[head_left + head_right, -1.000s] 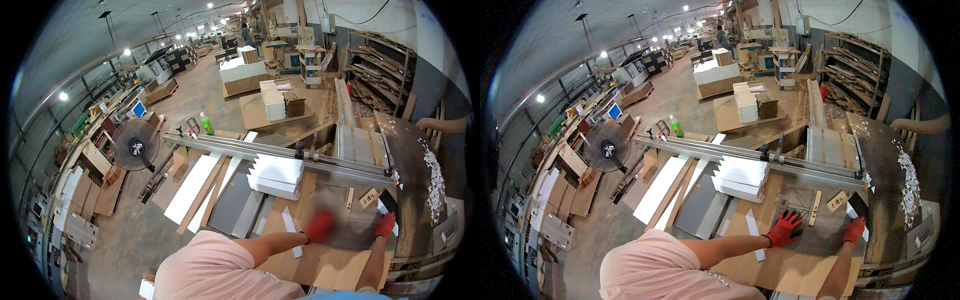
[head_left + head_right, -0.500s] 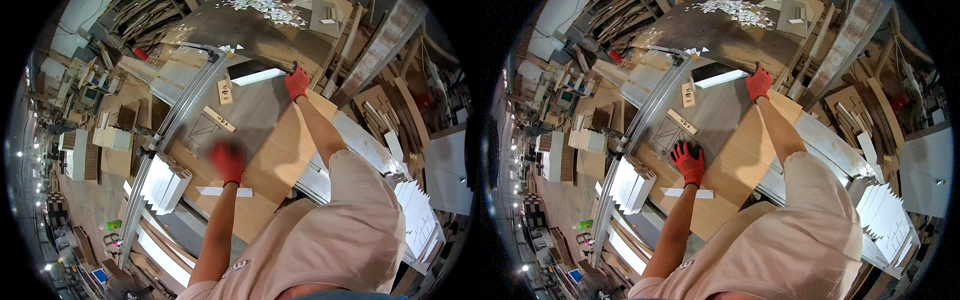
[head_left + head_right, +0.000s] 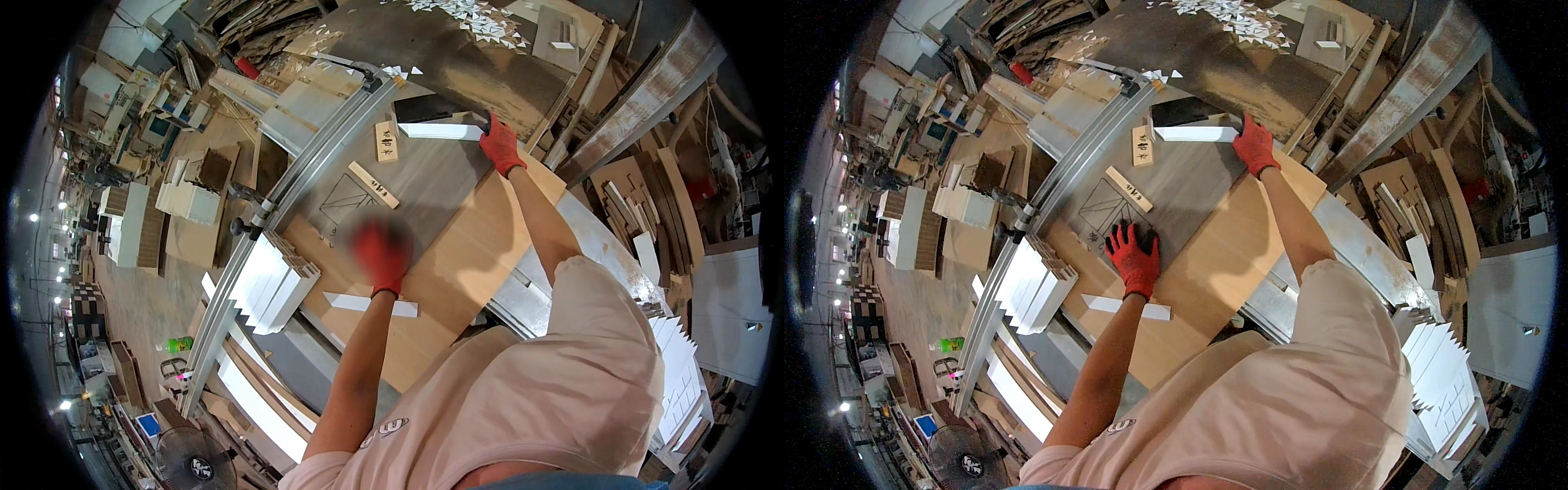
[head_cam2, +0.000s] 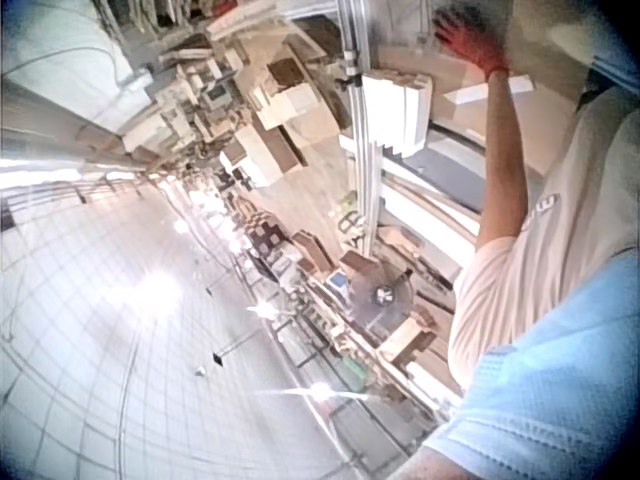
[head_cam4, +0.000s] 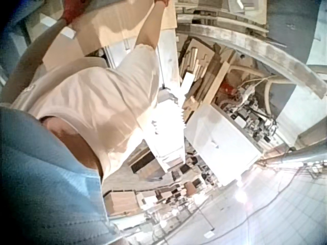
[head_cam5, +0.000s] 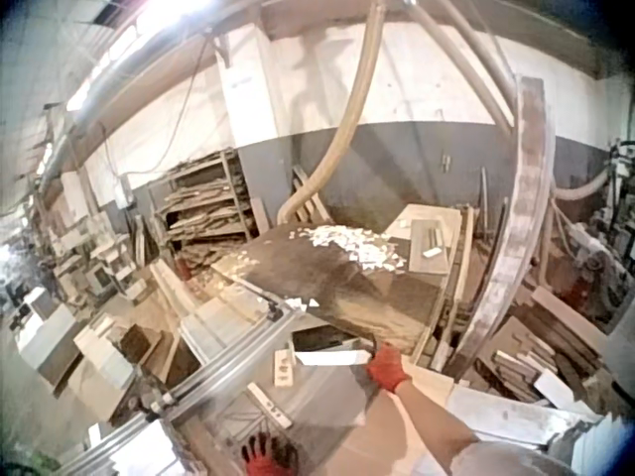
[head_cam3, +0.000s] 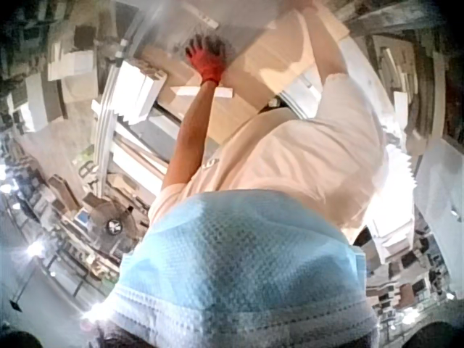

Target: The person measures several white wood pieces using a caliper and moves them across a workstation in a workshop.

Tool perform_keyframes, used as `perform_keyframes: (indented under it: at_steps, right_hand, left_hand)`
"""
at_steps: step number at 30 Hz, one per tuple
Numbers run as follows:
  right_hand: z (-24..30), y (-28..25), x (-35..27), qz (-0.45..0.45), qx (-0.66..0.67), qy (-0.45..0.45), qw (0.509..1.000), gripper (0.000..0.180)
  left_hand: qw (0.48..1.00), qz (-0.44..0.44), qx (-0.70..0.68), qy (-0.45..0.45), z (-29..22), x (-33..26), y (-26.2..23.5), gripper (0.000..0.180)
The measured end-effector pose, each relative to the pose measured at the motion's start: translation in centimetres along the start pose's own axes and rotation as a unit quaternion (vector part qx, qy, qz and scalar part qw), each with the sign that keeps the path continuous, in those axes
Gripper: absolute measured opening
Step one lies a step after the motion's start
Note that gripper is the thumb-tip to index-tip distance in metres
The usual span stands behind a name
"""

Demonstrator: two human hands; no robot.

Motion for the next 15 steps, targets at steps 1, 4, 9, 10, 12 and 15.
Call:
perform_keyframes:
  at_steps: [1,4,9,10,12,15]
  right_hand:
    - [0.5,-0.3,0.1,-0.018,-0.009,-0.038,0.999,0.069]
    - [2.6,-0.2,0.5,-0.002,-0.025,-0.083,0.996,0.068]
    - [7.0,1.5,1.6,0.028,-0.059,-0.176,0.982,0.062]
    - [7.4,1.9,1.6,0.057,-0.063,-0.195,0.977,0.063]
    - [7.7,2.3,1.6,0.121,-0.08,-0.215,0.966,0.063]
    - [8.1,2.2,-0.4,0.095,-0.043,-0.263,0.959,0.055]
  left_hand:
    - [1.0,0.001,-0.004,0.001,0.0,0.0,0.0,0.066]
    - [1.0,0.0,-0.005,0.002,-0.1,0.0,-0.1,0.065]
    - [1.0,-0.014,0.0,0.006,-0.1,0.0,-0.2,0.064]
    - [0.999,-0.035,0.002,0.013,-0.2,0.0,-0.3,0.062]
    - [0.998,-0.065,0.007,0.023,-0.3,-0.1,-0.3,0.058]
    - [0.995,-0.087,-0.019,0.037,-0.1,-0.2,-0.2,0.054]
Point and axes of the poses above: each hand's wrist, its own x-axis towards the middle knuckle, its own y-axis out of the palm, z = x × y, the point moved 2 cm from there along x, towards the middle knuckle, and after that the axes turned 5 degrees about z, right-handed, at the moved point
